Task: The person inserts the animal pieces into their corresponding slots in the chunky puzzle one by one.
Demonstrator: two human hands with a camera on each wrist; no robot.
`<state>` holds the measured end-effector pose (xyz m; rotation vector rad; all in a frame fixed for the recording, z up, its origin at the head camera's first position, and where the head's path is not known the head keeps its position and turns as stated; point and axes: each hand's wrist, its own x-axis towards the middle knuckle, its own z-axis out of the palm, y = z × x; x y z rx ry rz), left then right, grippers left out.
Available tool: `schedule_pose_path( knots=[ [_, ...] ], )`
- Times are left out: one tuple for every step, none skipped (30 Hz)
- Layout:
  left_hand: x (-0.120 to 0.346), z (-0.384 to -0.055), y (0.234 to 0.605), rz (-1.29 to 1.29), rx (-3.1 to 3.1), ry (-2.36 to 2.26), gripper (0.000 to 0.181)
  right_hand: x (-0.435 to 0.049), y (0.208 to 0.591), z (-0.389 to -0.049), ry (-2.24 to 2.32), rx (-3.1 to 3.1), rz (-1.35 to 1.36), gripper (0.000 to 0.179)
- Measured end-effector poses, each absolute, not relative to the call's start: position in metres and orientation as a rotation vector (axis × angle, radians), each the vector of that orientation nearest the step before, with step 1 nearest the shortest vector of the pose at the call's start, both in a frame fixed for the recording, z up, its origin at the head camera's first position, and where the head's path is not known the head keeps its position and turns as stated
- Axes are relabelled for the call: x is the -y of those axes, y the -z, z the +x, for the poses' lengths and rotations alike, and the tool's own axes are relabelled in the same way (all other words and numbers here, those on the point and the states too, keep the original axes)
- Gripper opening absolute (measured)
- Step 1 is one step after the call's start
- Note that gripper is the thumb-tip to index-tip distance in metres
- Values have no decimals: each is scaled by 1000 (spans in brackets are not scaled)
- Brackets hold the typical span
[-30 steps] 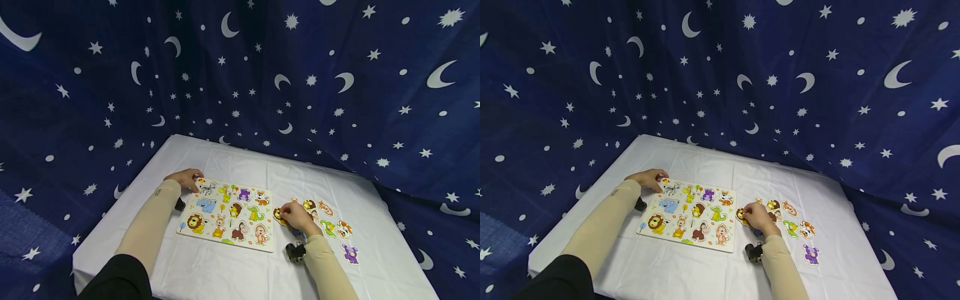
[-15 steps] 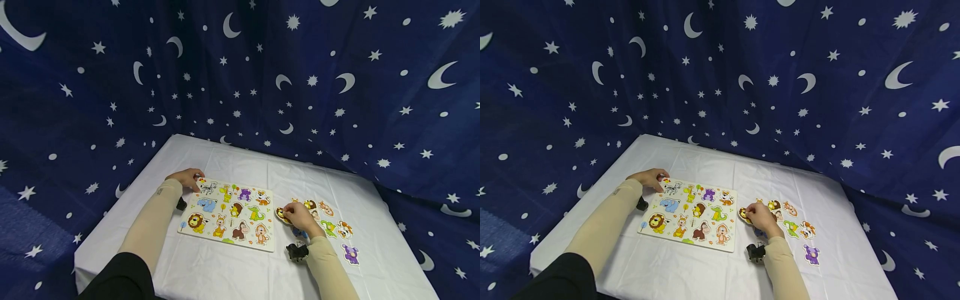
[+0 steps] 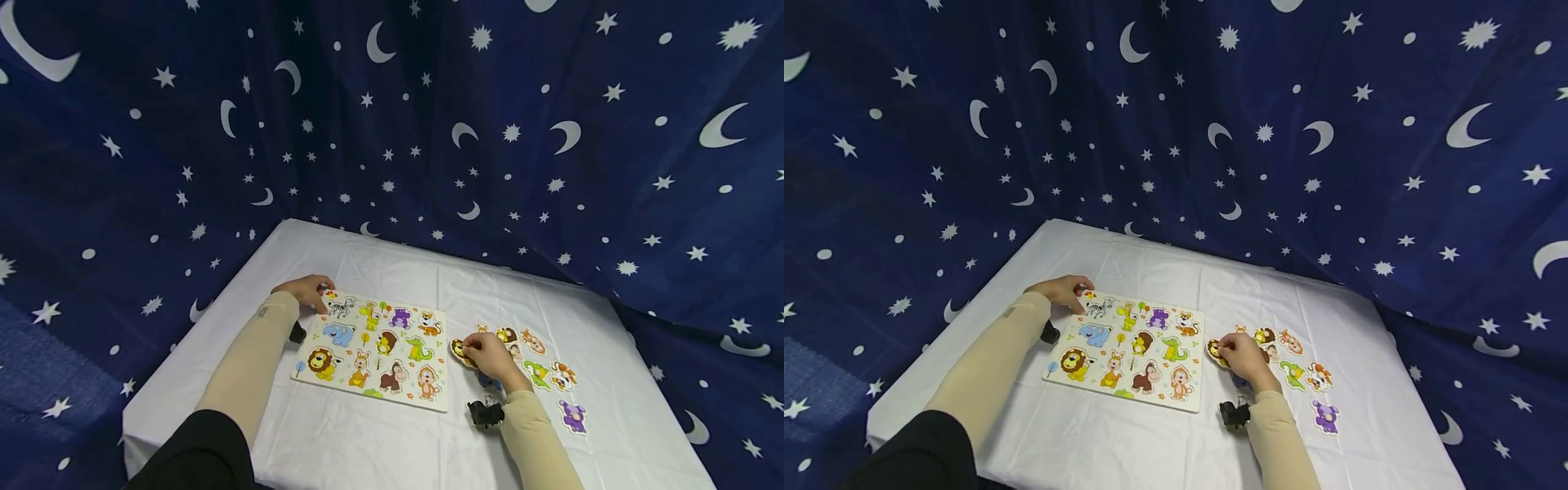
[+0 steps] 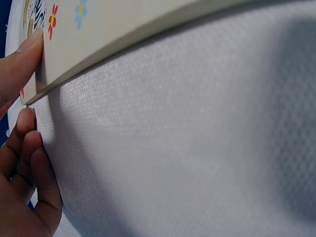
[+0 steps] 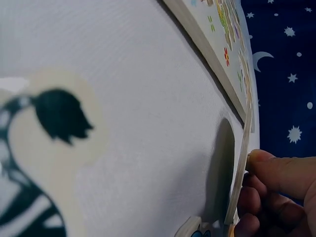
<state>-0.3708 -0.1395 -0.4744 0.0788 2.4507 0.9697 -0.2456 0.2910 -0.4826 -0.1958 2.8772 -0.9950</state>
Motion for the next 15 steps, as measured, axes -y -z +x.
schedule_pose_path(
  knots=[
    [140,-371,474,66,-2452,-971,63,-290,482,-246,995,-2875,-188,10],
    [140,-371,474,58,-2450,-976,63,-290,481,-246,990,-2875,-183,10],
    [140,-372,474,50,-2449,-982,63,-289,481,-246,983,-2877,-174,10],
    [139,-372,474,39,-2445,-990,63,-289,481,-246,973,-2879,-174,11],
    [139,-372,474,37,-2443,-995,63,-288,480,-246,968,-2878,-168,11],
    [139,-372,474,33,-2440,-1000,63,-288,480,-246,970,-2877,-160,11],
    [139,-372,475,33,-2438,-1003,64,-287,480,-246,971,-2876,-156,11],
    [139,-373,475,32,-2436,-1006,64,-287,480,-246,972,-2875,-153,12],
    [139,-373,476,27,-2436,-1004,64,-287,481,-247,972,-2879,-152,12],
    [139,-373,476,27,-2436,-1003,64,-286,481,-247,974,-2881,-155,12],
    [139,-373,477,26,-2437,-1003,64,-286,481,-247,985,-2880,-149,12],
    [139,-373,477,22,-2438,-1005,64,-285,481,-248,994,-2882,-148,12],
    [140,-373,477,18,-2439,-1007,64,-284,480,-248,1000,-2885,-153,12],
    [140,-372,478,16,-2440,-1008,64,-283,481,-248,998,-2893,-167,12],
    [141,-372,478,20,-2441,-1008,64,-282,481,-249,999,-2898,-172,12]
  ],
)
